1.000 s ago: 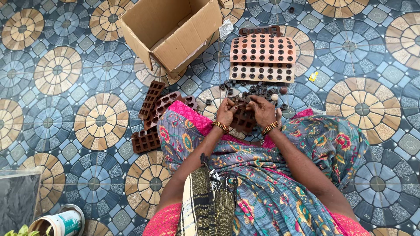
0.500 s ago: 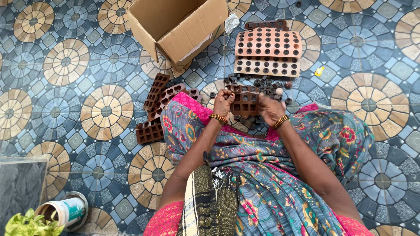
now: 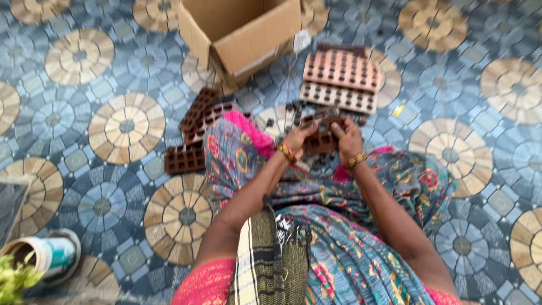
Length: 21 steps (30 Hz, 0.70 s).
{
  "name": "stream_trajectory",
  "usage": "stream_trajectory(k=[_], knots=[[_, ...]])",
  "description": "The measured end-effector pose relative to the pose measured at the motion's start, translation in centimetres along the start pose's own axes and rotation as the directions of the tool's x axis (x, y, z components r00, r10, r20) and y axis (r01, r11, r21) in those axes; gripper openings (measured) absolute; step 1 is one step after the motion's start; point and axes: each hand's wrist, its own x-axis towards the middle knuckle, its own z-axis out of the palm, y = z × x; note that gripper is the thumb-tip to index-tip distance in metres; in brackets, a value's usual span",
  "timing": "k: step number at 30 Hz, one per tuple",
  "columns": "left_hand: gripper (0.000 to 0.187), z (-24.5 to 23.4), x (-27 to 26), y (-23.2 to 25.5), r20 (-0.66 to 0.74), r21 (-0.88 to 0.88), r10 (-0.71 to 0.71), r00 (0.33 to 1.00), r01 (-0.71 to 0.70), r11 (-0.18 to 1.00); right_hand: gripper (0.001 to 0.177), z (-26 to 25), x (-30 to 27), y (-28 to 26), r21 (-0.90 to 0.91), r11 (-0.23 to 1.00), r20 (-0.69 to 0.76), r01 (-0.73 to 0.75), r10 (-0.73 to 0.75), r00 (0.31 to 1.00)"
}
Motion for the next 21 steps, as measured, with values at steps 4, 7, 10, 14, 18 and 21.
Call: stream_trajectory(k=[4, 7, 10, 14, 18, 21], knots=[[0.045, -0.3, 1.0, 0.2, -0.098, 0.046, 0.26, 0.961, -0.257, 0.965, 0.042, 2.3, -1.3, -3.4, -0.816, 0.428, 0.064, 0.388, -0.6, 0.797], [0.041, -0.8, 1.6, 0.5, -0.203, 0.218, 0.38, 0.903, -0.336, 0.916, 0.034, 3.5, -2.1, -4.4, -0.863, 0.21, 0.218, 0.46, -0.666, 0.713], [0.038, -0.3, 1.4, 0.7, -0.162, 0.281, 0.453, 0.877, -0.399, 0.873, 0.035, 4.8, -1.9, -4.3, -0.757, 0.494, 0.18, 0.427, -0.471, 0.864], [0.034, 0.9, 0.2, 1.3, -0.238, 0.463, 0.473, 0.848, -0.329, 0.823, 0.042, 5.5, -1.3, -3.4, -0.802, 0.363, 0.256, 0.475, -0.509, 0.822], [0.031, 1.8, -0.4, 2.1, -0.279, 0.485, 0.446, 0.851, -0.276, 0.83, 0.039, 4.5, -0.5, -2.4, -0.754, 0.554, 0.162, 0.353, -0.364, 0.917], [0.027, 1.2, 0.0, 2.5, -0.301, 0.529, 0.431, 0.851, -0.227, 0.818, 0.035, 2.7, 0.4, -1.1, -0.657, 0.733, 0.093, 0.178, -0.155, 0.984]])
